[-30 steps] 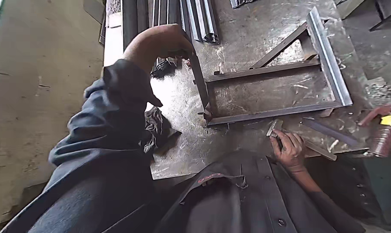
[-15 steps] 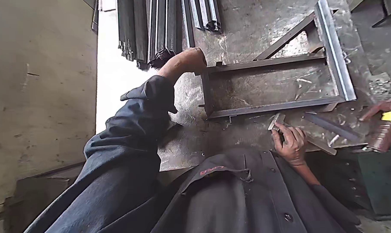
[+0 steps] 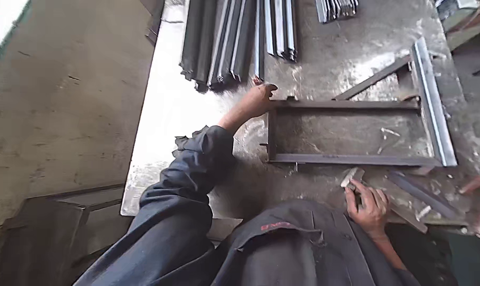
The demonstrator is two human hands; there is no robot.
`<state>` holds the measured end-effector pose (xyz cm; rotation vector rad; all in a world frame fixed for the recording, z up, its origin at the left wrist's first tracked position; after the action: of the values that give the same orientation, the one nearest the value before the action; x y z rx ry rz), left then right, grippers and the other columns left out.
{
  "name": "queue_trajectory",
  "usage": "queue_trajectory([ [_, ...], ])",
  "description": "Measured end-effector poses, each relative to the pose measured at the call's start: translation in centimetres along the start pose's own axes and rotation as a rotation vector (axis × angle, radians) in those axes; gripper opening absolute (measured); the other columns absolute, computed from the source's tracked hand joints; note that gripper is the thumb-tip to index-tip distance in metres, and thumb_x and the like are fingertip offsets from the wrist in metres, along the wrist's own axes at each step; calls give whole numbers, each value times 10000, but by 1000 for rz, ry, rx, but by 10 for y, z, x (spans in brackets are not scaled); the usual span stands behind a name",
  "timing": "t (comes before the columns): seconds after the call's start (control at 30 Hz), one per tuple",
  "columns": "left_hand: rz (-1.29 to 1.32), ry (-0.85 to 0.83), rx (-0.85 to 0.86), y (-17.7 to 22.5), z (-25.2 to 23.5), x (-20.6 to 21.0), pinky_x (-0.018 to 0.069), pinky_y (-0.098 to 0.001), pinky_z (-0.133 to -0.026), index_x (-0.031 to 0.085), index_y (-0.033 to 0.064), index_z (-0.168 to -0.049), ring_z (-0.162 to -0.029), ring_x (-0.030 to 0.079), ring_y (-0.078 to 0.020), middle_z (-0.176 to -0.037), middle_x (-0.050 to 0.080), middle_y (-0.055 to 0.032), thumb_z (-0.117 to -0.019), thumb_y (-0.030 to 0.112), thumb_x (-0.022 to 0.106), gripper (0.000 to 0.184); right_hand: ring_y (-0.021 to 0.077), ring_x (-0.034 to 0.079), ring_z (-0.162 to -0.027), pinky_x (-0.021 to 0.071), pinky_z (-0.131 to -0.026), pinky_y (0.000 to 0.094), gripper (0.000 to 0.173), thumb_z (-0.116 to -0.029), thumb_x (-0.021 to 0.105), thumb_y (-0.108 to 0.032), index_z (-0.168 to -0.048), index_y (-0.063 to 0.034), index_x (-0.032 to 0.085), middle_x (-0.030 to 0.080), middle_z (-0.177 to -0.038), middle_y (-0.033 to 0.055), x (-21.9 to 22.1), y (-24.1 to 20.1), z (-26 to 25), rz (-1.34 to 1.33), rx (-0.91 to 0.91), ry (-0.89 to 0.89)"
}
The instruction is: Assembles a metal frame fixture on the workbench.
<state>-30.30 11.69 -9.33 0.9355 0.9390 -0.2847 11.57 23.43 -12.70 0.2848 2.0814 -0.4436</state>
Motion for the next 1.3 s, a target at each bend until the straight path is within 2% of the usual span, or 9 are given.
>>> queue_trajectory([
  [0.13, -34, 318, -155, -28, 6, -62, 511, -616, -990, 717, 44, -1200, -1123, 682, -368, -1162, 721, -190, -1008, 304, 612, 340, 329, 644, -710, 474, -723, 487, 434, -1022, 492, -400, -1083, -79, 776, 710, -780, 145, -3, -1, -2, 32, 1, 21],
  [0.23, -99, 458, -315, -56, 10, -103, 460, -614, -1060, 711, 48, -1226, -1258, 600, -394, -1273, 666, -211, -1011, 237, 566, 321, 327, 644, -709, 473, -718, 484, 443, -1017, 488, -402, -1080, -72, 777, 709, -775, 145, -3, -1, 0, 23, -3, 23],
  [0.37, -139, 483, -315, -67, -5, -128, 475, -652, -1012, 730, 46, -1165, -1220, 617, -418, -1226, 681, -220, -997, 217, 558, 295, 299, 656, -720, 488, -728, 467, 432, -1015, 490, -414, -1073, -98, 779, 719, -786, 116, -3, 0, 0, 17, 3, 48],
  [0.57, -254, 356, -187, -21, -71, -112, 491, -667, -973, 727, 41, -1124, -1197, 628, -420, -1210, 686, -208, -992, 271, 600, 294, 246, 626, -708, 468, -751, 418, 413, -1013, 495, -429, -1061, -134, 780, 706, -764, 70, -2, 4, 2, 21, -8, 62],
  [0.77, -302, 210, -324, -23, -135, -87, 508, -693, -917, 714, -11, -1125, -1179, 639, -465, -1188, 686, -271, -948, 258, 627, 334, 233, 622, -696, 465, -734, 389, 402, -1016, 498, -409, -1040, -124, 780, 701, -750, 69, -3, 4, 3, 23, -15, 92],
  [0.83, -310, 215, -415, -27, -139, -83, 514, -691, -893, 696, -55, -1076, -1179, 633, -474, -1208, 667, -289, -919, 269, 668, 361, 226, 615, -697, 465, -737, 374, 396, -1019, 492, -412, -1039, -134, 773, 687, -740, 63, -2, 5, 4, 24, -10, 96],
  [0.93, -275, 243, -523, -44, -141, -77, 506, -683, -931, 677, -82, -1142, -1244, 589, -477, -1337, 590, -313, -933, 349, 678, 479, 220, 608, -698, 455, -733, 364, 383, -1013, 501, -410, -1037, -142, 774, 680, -734, 61, -1, 6, 4, 29, -10, 100],
  [1.13, -302, 235, -560, -56, -147, -76, 527, -656, -912, 690, -65, -1122, -1223, 617, -449, -1313, 622, -283, -953, 352, 647, 452, 227, 599, -664, 459, -695, 364, 387, -1022, 503, -405, -1031, -121, 766, 672, -709, 73, -1, 4, 3, 8, -26, 102],
  [1.3, -286, 262, -595, -52, -146, -74, 542, -642, -892, 683, -68, -1108, -1197, 636, -433, -1299, 623, -286, -882, 374, 719, 498, 220, 597, -673, 454, -704, 361, 391, -1024, 493, -408, -1045, -129, 766, 673, -717, 65, -1, 5, 3, 14, -16, 90],
])
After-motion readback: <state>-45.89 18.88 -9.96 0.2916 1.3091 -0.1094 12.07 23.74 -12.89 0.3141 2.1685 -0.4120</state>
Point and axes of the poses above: each hand's wrist, its own z-axis away from the middle knuckle, its own x-axis out of the palm, y = z × x, the point moved 8 cm from there along -z, towards the middle knuckle
